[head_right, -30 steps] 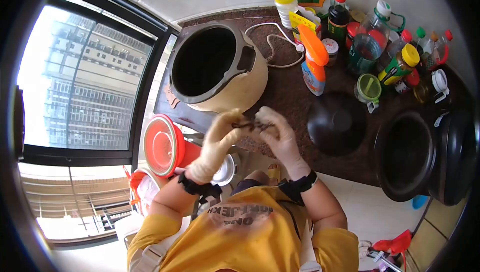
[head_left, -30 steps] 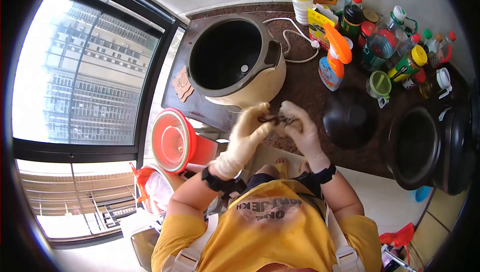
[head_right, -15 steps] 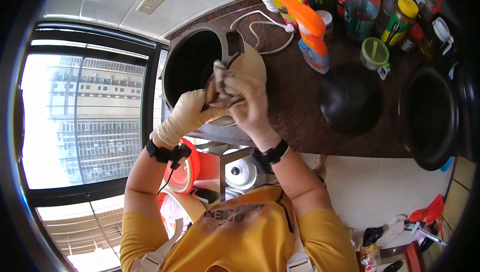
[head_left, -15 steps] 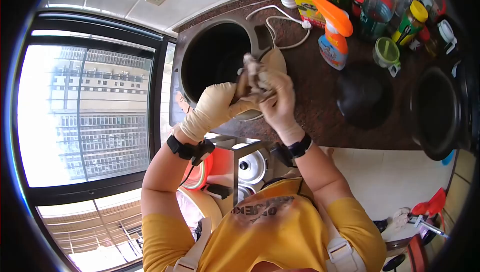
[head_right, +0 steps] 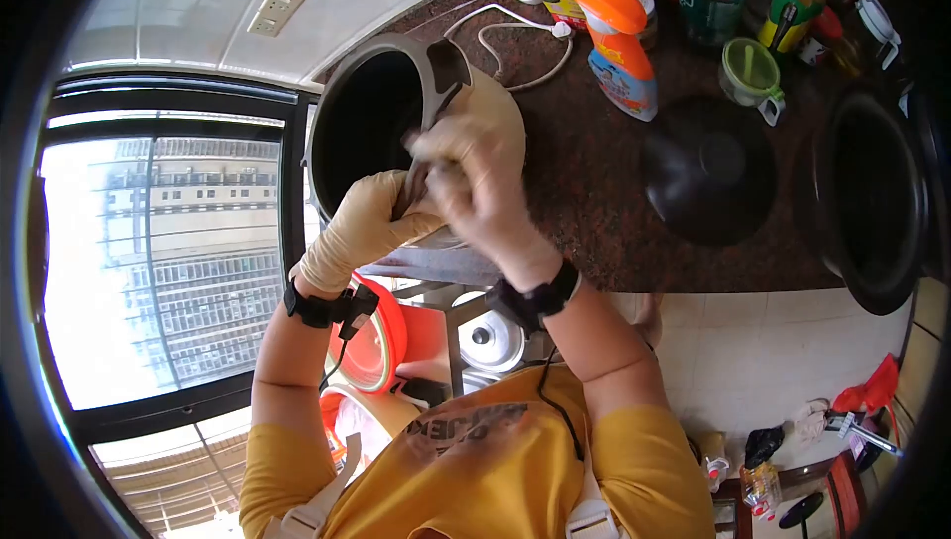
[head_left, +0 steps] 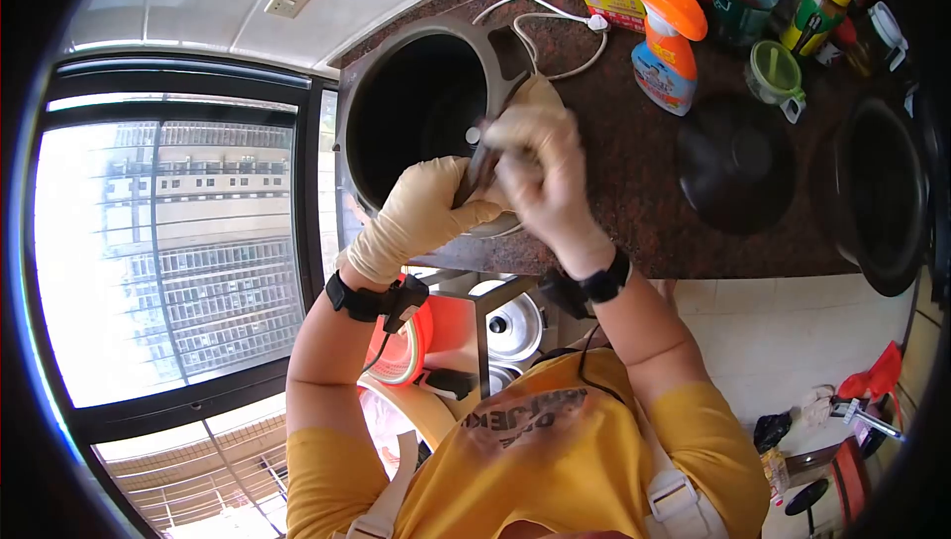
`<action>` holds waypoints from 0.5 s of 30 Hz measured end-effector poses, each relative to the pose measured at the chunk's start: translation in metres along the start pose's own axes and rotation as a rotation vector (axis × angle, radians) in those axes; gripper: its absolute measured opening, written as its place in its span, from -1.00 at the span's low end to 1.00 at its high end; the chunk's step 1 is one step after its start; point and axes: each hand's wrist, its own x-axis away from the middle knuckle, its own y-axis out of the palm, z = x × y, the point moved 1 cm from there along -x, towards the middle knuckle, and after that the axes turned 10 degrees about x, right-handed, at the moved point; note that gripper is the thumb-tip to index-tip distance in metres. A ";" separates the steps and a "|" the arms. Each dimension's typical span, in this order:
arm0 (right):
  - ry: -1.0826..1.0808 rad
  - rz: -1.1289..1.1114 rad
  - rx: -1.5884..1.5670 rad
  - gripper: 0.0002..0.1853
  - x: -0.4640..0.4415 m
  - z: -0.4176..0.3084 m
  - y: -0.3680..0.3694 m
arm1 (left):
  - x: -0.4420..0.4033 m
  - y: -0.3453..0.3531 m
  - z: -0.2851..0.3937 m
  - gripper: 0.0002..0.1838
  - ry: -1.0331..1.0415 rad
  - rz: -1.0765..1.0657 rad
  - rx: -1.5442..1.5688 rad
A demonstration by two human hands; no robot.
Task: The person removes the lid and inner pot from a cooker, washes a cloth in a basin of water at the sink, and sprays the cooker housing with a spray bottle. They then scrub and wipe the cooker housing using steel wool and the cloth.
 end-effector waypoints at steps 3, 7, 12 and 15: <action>0.398 0.167 -0.100 -0.76 -0.011 0.058 0.006 | 0.001 0.000 0.007 -0.56 -0.100 -0.040 0.069; 0.243 0.063 -0.047 -0.60 0.005 0.009 -0.003 | -0.004 -0.002 0.004 -0.62 -0.037 -0.027 0.042; 0.071 0.047 -0.035 -0.63 0.009 -0.001 0.003 | -0.006 0.000 -0.003 -0.62 -0.203 -0.102 0.138; 0.452 0.178 -0.325 -0.67 -0.019 0.042 0.012 | -0.003 0.001 -0.001 -0.62 -0.177 -0.064 0.171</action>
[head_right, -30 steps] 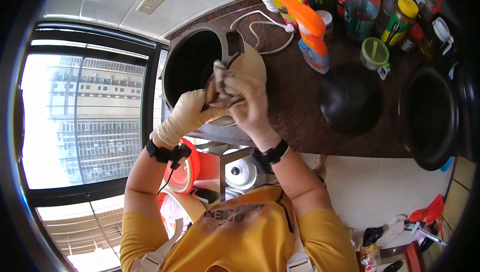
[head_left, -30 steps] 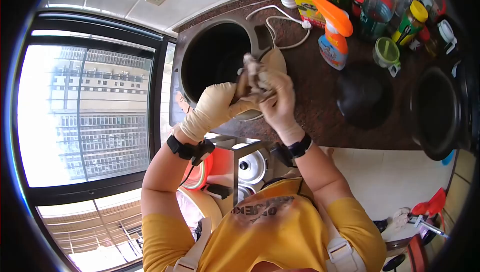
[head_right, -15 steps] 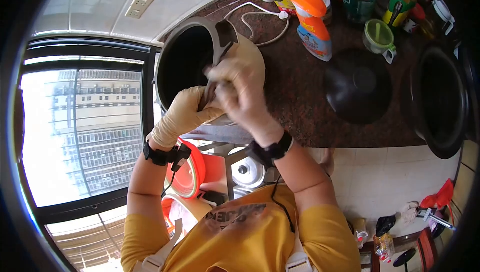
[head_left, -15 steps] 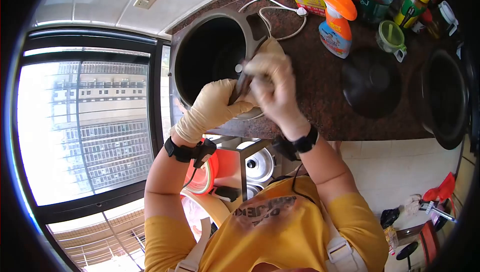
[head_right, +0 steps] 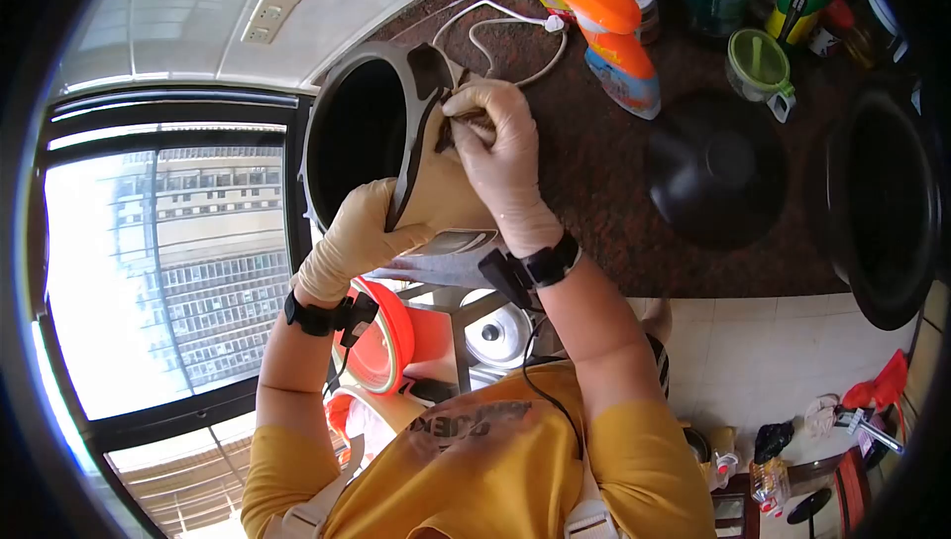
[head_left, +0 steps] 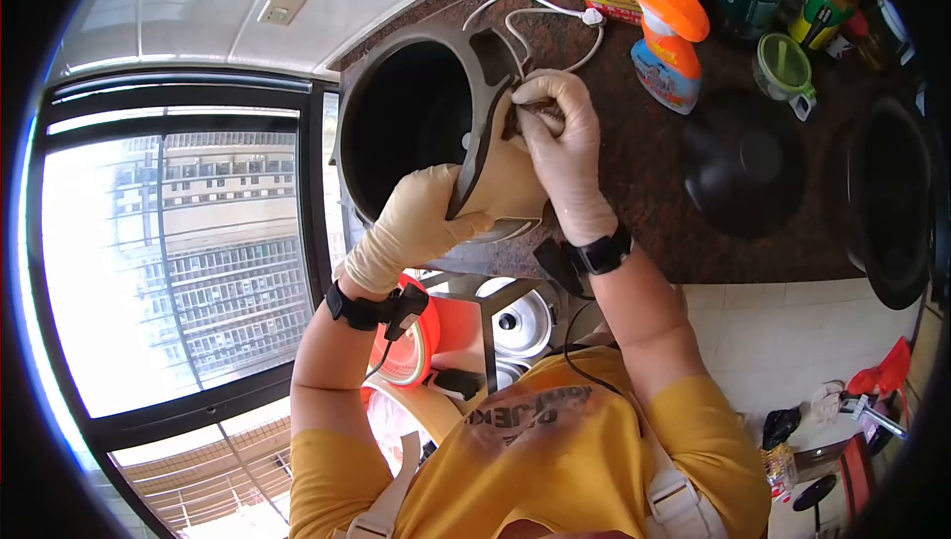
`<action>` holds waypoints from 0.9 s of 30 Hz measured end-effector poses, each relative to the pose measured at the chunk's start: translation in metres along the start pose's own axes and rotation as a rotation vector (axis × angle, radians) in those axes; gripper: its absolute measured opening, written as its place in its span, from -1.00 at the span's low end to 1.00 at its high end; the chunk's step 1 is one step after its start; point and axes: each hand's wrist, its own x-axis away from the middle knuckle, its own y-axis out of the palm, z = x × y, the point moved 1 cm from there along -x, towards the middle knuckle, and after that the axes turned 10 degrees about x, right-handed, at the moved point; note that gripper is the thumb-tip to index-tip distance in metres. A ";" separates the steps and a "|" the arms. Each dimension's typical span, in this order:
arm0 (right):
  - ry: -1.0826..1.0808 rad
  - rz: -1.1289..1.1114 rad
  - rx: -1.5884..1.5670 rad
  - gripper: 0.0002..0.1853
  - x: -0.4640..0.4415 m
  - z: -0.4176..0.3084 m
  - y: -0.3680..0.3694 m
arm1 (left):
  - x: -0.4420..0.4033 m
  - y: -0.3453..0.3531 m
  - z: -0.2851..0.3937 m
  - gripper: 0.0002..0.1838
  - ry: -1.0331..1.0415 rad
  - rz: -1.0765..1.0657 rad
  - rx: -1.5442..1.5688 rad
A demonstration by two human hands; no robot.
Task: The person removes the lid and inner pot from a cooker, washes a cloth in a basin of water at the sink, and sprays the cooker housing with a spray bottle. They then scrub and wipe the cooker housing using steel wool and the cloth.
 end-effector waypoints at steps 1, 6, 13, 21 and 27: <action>-0.008 0.008 -0.001 -0.67 0.001 -0.004 -0.002 | -0.003 -0.002 0.001 -0.63 -0.053 -0.006 -0.004; -0.464 -0.258 0.204 -0.66 0.048 -0.036 -0.001 | -0.011 -0.001 -0.009 -0.62 0.152 0.041 -0.170; 0.167 -0.004 -0.003 -0.76 0.007 0.071 -0.026 | -0.007 -0.002 0.001 -0.62 -0.015 0.003 0.040; -0.245 -0.354 0.286 -0.63 0.078 -0.003 -0.008 | -0.012 0.000 -0.019 -0.48 0.200 0.060 0.139; 0.052 0.097 0.295 -0.75 -0.002 0.075 -0.028 | -0.012 -0.001 -0.007 -0.52 0.141 0.059 0.261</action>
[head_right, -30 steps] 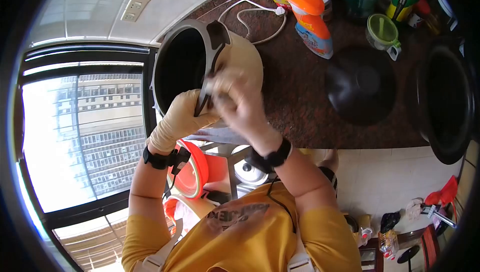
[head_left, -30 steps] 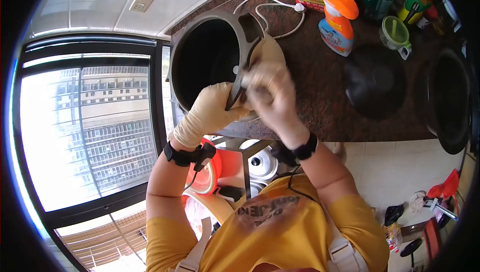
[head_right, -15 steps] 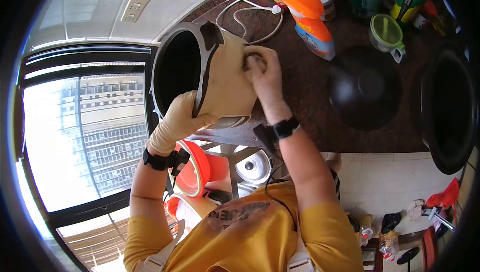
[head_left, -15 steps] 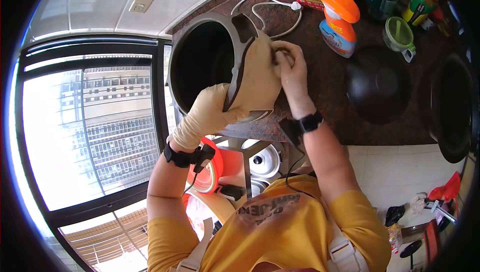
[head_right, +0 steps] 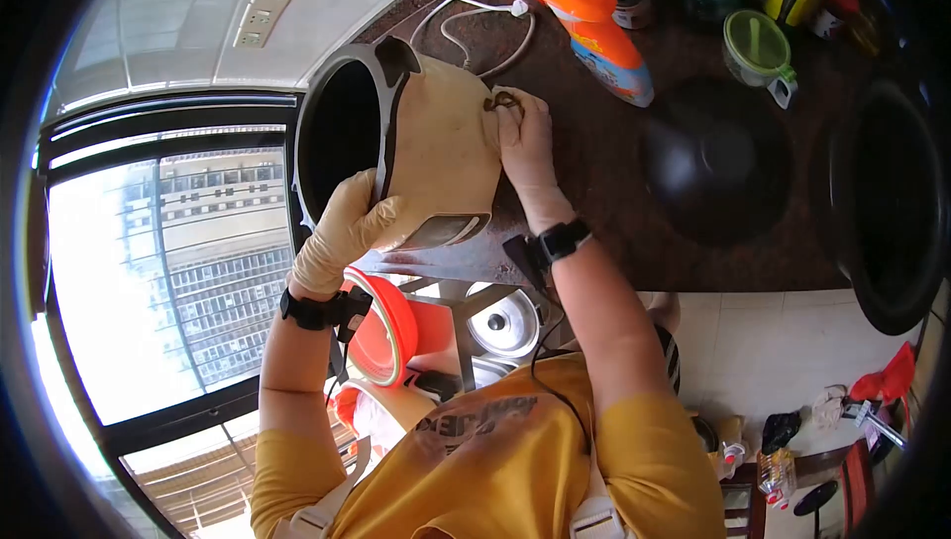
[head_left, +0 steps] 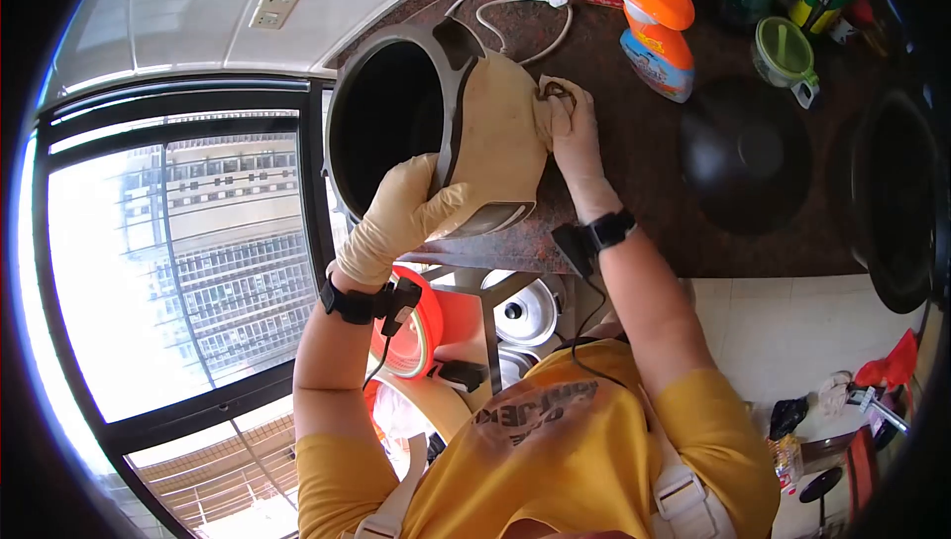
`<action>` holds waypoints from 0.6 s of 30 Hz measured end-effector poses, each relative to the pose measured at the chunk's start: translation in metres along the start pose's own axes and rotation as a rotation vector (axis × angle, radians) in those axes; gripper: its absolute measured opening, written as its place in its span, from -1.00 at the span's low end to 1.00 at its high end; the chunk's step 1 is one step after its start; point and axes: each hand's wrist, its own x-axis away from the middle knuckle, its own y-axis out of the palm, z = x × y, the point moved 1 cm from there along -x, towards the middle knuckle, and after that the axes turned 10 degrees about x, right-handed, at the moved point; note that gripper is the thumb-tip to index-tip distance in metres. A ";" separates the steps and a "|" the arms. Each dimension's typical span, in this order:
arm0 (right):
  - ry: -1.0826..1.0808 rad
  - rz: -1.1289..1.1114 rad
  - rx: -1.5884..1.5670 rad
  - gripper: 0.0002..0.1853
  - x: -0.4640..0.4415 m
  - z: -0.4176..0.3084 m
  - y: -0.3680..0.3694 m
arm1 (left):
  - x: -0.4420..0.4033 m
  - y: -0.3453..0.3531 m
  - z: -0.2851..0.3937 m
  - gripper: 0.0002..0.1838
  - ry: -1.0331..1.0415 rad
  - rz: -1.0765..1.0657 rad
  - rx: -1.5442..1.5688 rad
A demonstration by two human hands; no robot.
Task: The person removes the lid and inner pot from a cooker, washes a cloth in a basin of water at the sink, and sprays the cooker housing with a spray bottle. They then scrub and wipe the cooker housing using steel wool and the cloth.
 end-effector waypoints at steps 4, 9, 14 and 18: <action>-0.100 -0.056 -0.120 -0.69 0.061 -0.049 -0.008 | -0.004 -0.001 -0.009 -0.53 0.093 0.019 -0.089; -0.534 -0.309 0.013 -0.58 0.047 -0.070 -0.013 | -0.003 -0.002 -0.001 -0.56 -0.075 0.019 -0.060; -0.108 -0.004 0.121 -0.76 -0.028 0.054 0.020 | -0.007 0.000 0.004 -0.61 -0.111 0.048 0.013; -0.332 -0.075 -0.013 -0.77 0.019 0.036 -0.003 | -0.008 0.007 0.006 -0.63 -0.172 0.117 0.181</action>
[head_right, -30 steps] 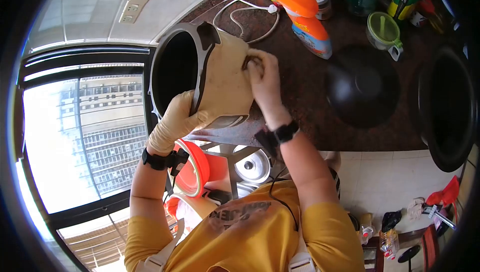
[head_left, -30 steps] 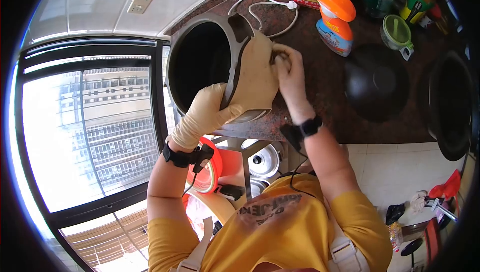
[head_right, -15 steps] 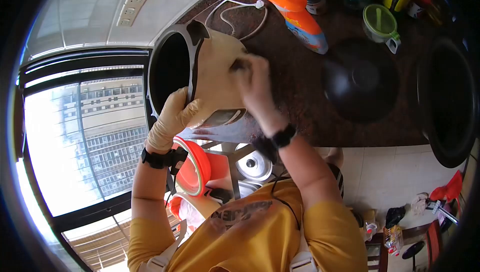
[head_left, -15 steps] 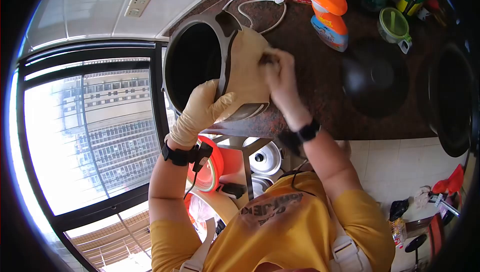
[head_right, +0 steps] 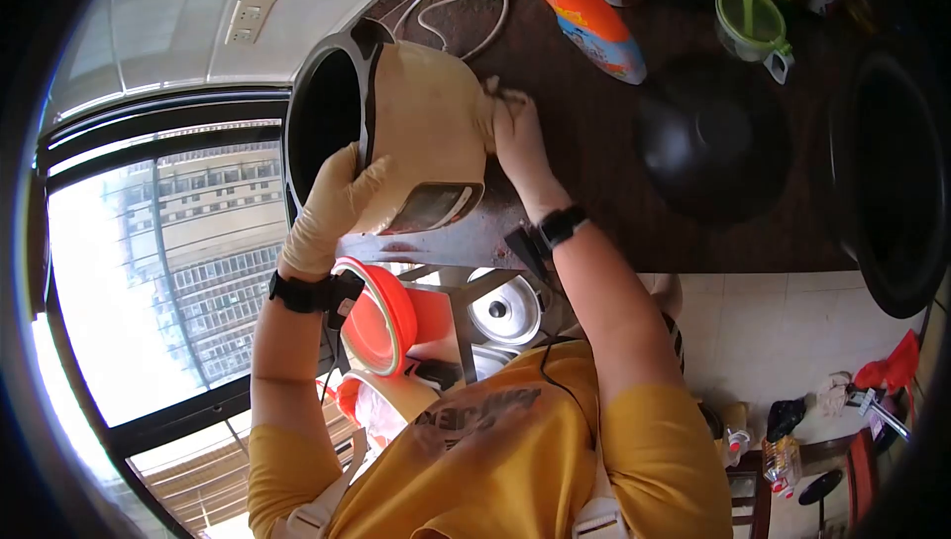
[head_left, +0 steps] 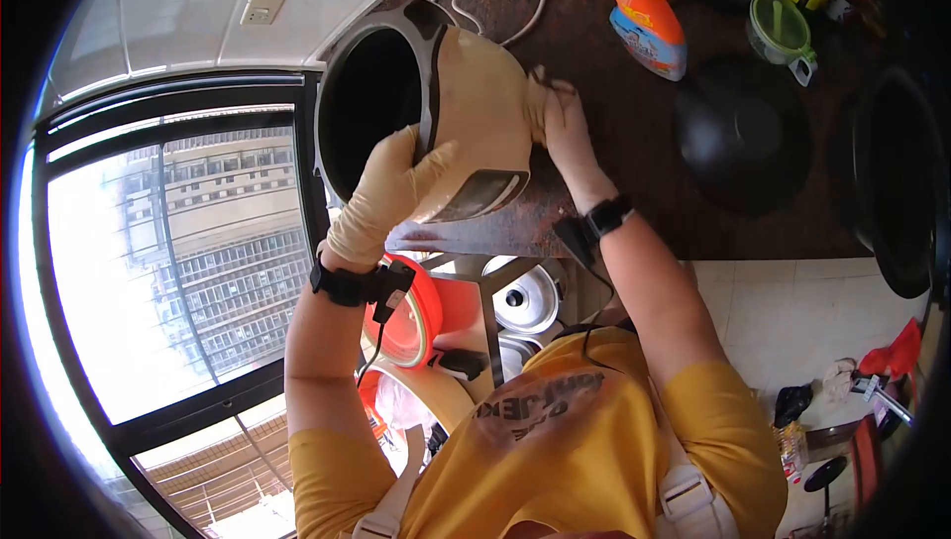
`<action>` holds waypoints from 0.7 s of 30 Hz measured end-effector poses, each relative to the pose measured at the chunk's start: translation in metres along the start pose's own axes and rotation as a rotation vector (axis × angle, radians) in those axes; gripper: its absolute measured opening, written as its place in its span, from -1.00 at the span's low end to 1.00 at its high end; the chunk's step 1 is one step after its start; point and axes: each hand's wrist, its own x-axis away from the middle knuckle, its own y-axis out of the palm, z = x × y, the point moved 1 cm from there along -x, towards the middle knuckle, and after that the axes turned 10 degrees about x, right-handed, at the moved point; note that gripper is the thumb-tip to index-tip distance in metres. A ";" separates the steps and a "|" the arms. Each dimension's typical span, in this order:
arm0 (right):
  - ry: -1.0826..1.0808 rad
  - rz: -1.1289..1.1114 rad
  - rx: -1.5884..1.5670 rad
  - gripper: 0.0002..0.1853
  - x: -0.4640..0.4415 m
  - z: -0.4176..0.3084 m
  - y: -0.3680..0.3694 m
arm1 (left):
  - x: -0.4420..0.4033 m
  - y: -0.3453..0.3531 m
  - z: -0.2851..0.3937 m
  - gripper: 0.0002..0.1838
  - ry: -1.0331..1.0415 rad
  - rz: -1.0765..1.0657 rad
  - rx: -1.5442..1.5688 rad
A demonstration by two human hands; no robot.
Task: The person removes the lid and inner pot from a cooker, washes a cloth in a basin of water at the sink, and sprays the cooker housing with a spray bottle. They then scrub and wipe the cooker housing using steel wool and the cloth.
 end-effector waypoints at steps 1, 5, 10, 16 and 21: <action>0.388 -0.110 -0.235 -0.78 0.030 -0.002 -0.003 | -0.003 -0.001 -0.004 -0.65 0.006 0.011 -0.006; 0.556 -0.240 -0.521 -0.72 0.052 -0.034 -0.018 | -0.011 0.012 -0.012 -0.63 0.020 0.100 0.067; 0.060 -0.214 -0.306 -0.74 -0.015 -0.107 -0.011 | -0.017 0.025 -0.005 -0.56 0.103 0.157 0.118; 0.399 -0.359 0.045 -0.81 0.005 -0.005 -0.028 | -0.016 0.016 -0.012 -0.47 0.053 0.220 0.047; -0.080 -0.233 -0.020 -0.85 -0.030 -0.109 -0.022 | -0.023 0.017 -0.021 -0.50 0.094 0.232 0.078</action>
